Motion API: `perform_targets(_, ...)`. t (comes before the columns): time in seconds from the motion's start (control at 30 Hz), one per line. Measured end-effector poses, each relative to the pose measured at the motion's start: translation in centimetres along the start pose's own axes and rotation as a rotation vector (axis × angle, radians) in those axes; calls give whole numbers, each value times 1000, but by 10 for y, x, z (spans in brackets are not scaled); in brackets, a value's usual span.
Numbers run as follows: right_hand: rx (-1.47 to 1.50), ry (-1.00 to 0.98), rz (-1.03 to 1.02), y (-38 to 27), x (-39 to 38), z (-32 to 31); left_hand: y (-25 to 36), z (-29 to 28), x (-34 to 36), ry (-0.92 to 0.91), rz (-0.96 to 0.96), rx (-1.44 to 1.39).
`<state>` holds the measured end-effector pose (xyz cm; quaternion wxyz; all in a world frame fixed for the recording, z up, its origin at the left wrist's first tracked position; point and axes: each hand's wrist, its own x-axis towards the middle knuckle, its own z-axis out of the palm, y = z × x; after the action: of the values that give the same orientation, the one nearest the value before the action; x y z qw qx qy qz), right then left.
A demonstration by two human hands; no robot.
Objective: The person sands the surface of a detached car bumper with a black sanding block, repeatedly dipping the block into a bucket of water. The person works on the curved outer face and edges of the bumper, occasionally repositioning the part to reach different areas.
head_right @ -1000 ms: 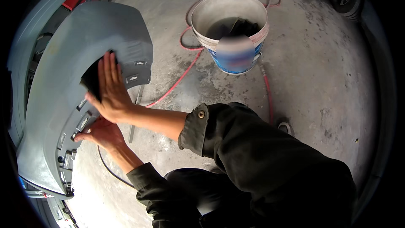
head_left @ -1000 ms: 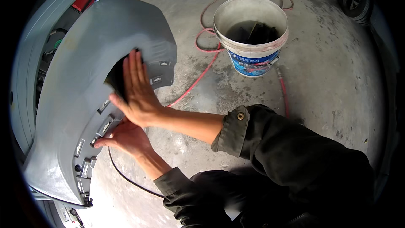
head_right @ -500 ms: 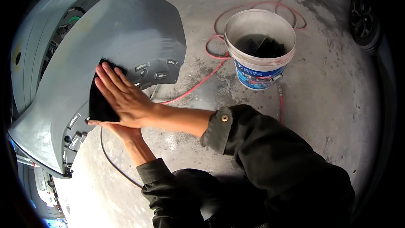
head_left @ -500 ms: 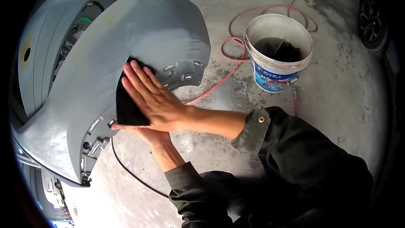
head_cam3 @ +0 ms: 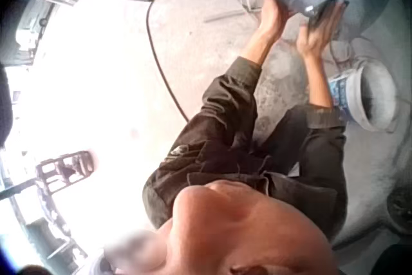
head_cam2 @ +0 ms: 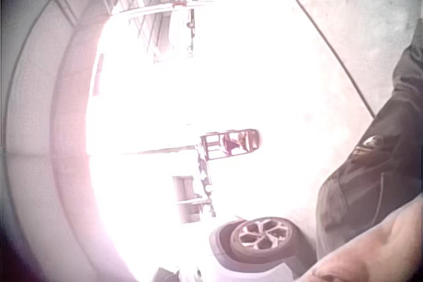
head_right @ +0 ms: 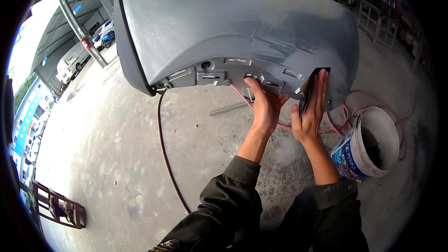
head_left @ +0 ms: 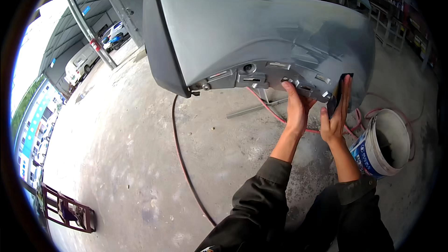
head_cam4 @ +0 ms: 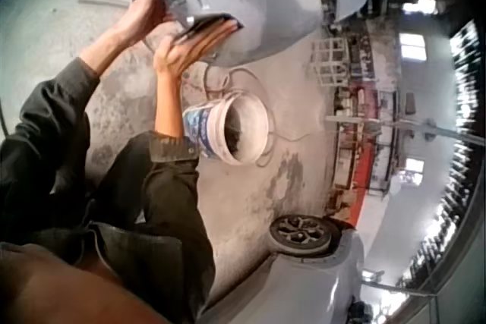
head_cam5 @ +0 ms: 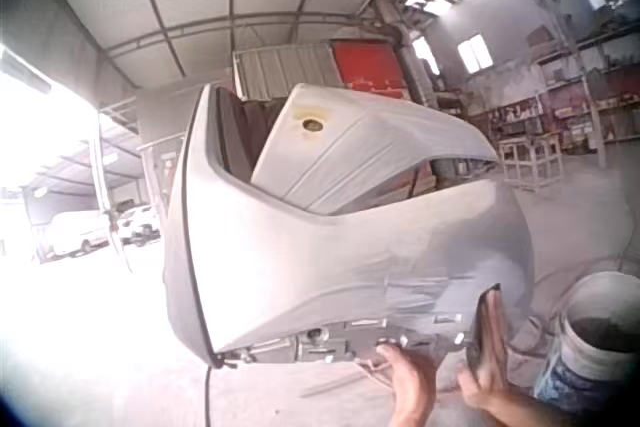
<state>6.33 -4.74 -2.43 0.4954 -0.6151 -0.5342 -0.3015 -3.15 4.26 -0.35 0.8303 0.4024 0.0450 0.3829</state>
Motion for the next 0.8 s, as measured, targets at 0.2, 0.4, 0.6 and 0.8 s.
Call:
perform_targets(0.2,-6,105,78,-26,13,17,4,-10,8,-9,21,-14)
perform_targets(0.4,-114,124,174,-32,21,27,1,-17,6,-56,-25,-34)
perform_targets(0.6,-12,185,73,-21,21,7,2,-20,10,-110,-5,-14)
perform_targets(0.8,348,159,232,-1,8,-19,-9,-23,14,-76,-16,14)
